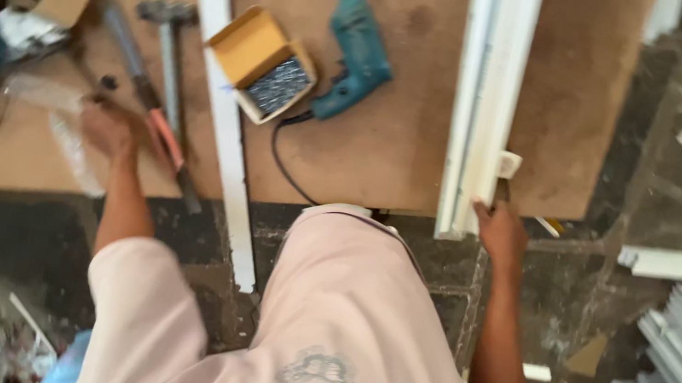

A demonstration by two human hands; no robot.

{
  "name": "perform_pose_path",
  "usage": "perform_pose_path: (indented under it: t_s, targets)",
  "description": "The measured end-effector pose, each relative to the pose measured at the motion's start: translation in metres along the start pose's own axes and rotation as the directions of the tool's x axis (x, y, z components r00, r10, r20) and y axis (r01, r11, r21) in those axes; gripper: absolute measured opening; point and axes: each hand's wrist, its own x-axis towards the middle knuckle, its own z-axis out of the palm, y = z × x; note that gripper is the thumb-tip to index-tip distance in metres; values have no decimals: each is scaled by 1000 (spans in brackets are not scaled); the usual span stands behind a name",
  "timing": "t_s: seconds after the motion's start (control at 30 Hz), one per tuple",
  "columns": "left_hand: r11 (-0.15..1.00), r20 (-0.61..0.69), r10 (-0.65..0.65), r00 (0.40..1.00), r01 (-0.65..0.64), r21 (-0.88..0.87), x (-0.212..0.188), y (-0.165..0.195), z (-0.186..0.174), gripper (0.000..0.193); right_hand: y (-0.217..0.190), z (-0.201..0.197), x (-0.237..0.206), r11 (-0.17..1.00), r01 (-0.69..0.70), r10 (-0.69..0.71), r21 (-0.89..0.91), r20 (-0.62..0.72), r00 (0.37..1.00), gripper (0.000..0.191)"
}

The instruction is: The person joins white window frame profiles on a workbench, driving screws with a power drill while holding the pieces aligned. They measure a profile with a tape measure, mark it with a pencil, reposition the profiles, and continue screwing the frame sections together.

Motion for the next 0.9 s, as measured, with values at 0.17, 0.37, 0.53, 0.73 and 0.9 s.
perform_pose_path:
  t_s: [0.17,0.37,0.53,0.73,0.9]
  targets:
    - [807,74,-317,946,310,-503,-30,25,-9,27,-2,-4,-26,992,-54,94,115,-387,917,43]
    - [14,355,-449,820,404,-915,-117,78,-32,14,-21,26,-78,638,133,46,758,-210,977,45]
    - [272,173,112,979,137,-952,-285,199,-76,32,-48,24,-127,34,-185,-268,982,187,945,56]
    - [-46,-55,998,7,-460,-887,-435,294,-110,32,-11,17,-179,-298,21,33,954,-12,999,41]
    - [-471,-11,743,-670,-510,-720,-488,368,-92,56,82,55,-206,-259,253,574,932,-62,816,40]
